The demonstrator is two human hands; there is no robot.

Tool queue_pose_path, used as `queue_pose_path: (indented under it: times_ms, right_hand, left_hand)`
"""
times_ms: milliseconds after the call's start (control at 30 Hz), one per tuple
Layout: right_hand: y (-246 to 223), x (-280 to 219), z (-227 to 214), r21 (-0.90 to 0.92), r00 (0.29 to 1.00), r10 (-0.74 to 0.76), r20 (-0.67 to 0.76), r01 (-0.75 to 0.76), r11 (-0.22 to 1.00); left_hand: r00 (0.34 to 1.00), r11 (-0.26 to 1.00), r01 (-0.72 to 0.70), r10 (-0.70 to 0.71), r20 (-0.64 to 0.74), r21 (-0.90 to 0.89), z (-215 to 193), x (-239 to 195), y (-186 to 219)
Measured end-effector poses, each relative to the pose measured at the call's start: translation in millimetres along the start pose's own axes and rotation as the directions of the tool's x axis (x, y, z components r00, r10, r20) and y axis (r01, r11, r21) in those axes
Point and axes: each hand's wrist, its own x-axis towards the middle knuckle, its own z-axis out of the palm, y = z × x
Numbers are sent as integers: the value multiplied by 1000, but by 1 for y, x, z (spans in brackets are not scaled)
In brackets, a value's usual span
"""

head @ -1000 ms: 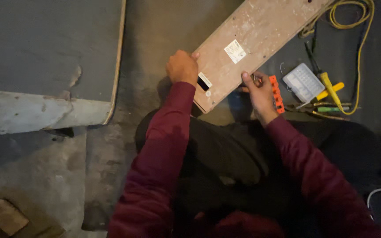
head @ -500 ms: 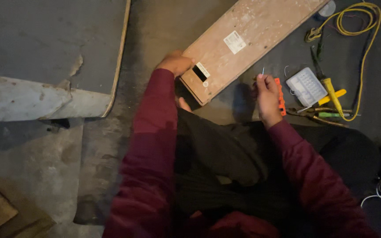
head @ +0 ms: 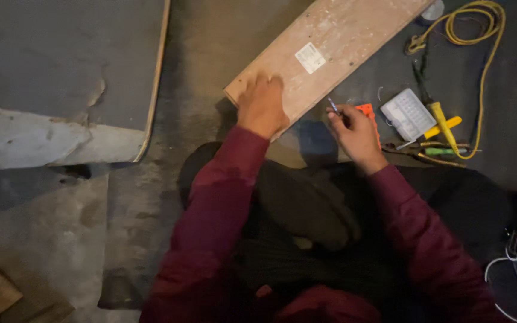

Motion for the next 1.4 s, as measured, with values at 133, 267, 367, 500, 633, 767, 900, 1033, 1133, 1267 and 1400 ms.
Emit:
queue_pose_path:
  times_ms: [133, 267, 367, 500, 633, 767, 900, 1033, 1133, 1267, 1400]
  right_hand:
    - [-6, -1, 2, -120, 999, 35, 5, -35, 992]
    - [-19, -4, 7, -286, 997, -8, 77, 30, 958]
    - [-26, -9, 6, -325, 985, -146, 96, 169, 930]
    - [-32, -9, 10, -302, 983, -119, 139, 156, 941]
    - [-37, -10, 11, -197, 980, -137, 145, 165, 966]
    - [-43, -11, 14, -161, 979, -145, 142, 168, 973]
    - [-44, -10, 9, -205, 995, -12, 96, 32, 978]
    - [-28, -8, -4, -222, 982, 83, 169, -44, 974]
    - [-9, -2, -12, 32, 951, 22, 310, -33, 999]
    - [11, 4, -9, 254, 918, 322, 230, -376, 891]
    - [13, -4, 16, 390, 927, 374, 40, -359, 848]
  left_hand:
    - [991, 999, -15, 10, 131, 39, 14, -14, 5]
    - [998, 994, -49, 46, 37, 96, 26, -16, 7]
    - [998, 989, -60, 55, 43, 133, 27, -12, 8]
    - [995, 992, -48, 37, 90, 120, 14, -8, 4]
    - [993, 997, -41, 35, 109, 59, 0, -8, 3]
    - [985, 995, -98, 93, 143, 30, -3, -13, 7]
    - [973, 985, -167, 170, 157, -30, 1, -20, 17]
    - [951, 968, -244, 251, 178, -64, 10, -22, 24]
    - [942, 966, -253, 260, 211, -62, 15, -21, 23]
    - [932, 991, -104, 127, 338, -86, 18, -9, 16]
    - [999, 924, -39, 27, -39, -381, 6, 21, -7]
